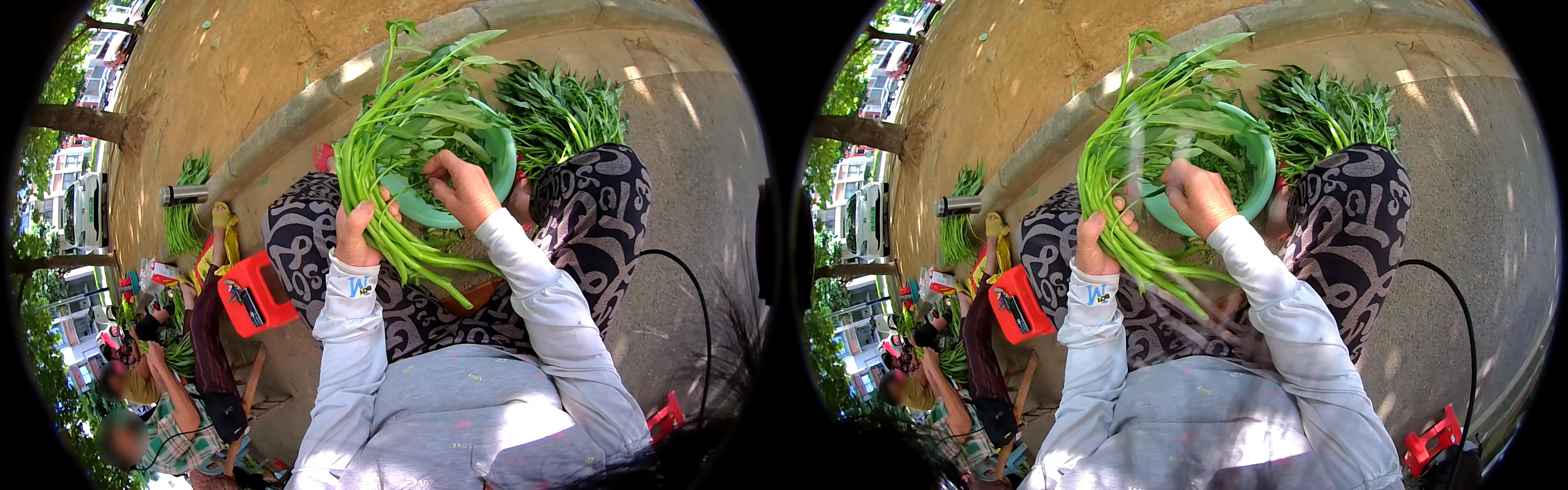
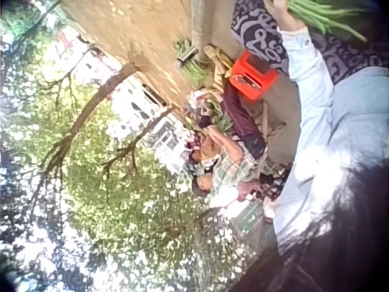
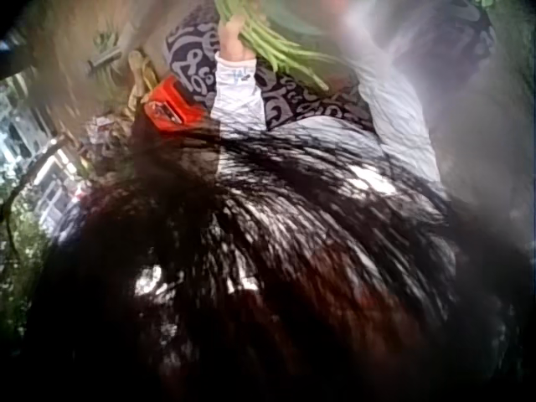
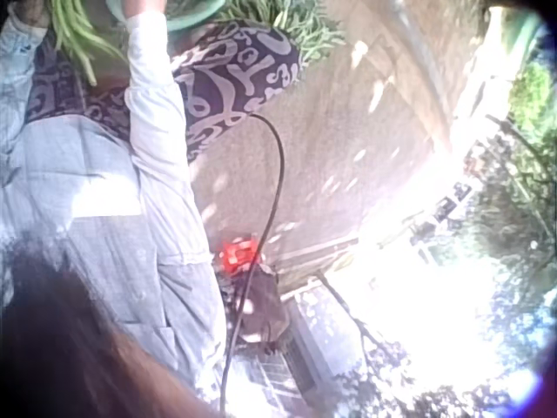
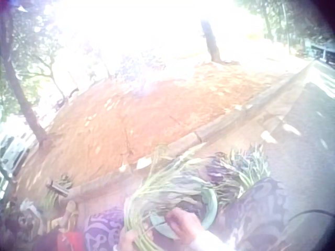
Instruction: The person sorts water spinach by hand, picking individual stems from a bundle and placing them into a green bowl.
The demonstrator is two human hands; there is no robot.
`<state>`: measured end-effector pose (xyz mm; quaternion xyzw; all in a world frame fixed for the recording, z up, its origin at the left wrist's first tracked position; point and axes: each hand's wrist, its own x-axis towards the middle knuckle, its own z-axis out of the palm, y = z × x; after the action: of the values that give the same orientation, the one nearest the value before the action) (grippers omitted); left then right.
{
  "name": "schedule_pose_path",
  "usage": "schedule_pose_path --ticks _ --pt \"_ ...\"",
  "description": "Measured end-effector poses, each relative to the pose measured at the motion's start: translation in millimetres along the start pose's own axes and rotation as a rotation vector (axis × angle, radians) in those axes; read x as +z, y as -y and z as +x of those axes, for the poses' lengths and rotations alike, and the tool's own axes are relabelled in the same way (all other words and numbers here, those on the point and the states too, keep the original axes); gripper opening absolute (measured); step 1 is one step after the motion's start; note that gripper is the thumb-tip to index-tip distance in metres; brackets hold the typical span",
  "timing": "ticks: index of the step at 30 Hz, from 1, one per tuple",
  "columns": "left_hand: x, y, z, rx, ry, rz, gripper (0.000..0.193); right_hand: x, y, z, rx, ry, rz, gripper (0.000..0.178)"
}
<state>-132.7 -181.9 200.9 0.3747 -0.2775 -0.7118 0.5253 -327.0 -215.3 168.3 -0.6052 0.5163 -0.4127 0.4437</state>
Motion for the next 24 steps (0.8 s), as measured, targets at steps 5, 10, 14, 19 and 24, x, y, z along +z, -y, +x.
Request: schedule_pose_path --ticks 5,10,14,19,24 --pt "-8.2 -4.2 1.5 0.046 0.015 -0.043 0.051 -13.0 4.9 -0.4 0.010 0.044 -0.033 0.013" --pt "-14.5 -5.8 3.4 0.061 -0.010 -0.056 0.049 -15.7 -6.5 1.4 -0.071 -0.036 -0.038 0.013" --pt "-14.8 -6.9 2.7 0.065 -0.024 -0.057 0.049 -18.0 -7.2 3.3 0.119 -0.025 0.109 0.016" --pt "-16.3 -8.2 2.0 0.070 -0.064 -0.059 0.048 -26.1 -9.9 7.4 0.341 0.073 0.460 0.021" --pt "-20.4 -7.2 -1.4 0.069 -0.080 -0.048 0.049 -26.2 -4.7 7.9 0.506 0.016 0.690 0.022"
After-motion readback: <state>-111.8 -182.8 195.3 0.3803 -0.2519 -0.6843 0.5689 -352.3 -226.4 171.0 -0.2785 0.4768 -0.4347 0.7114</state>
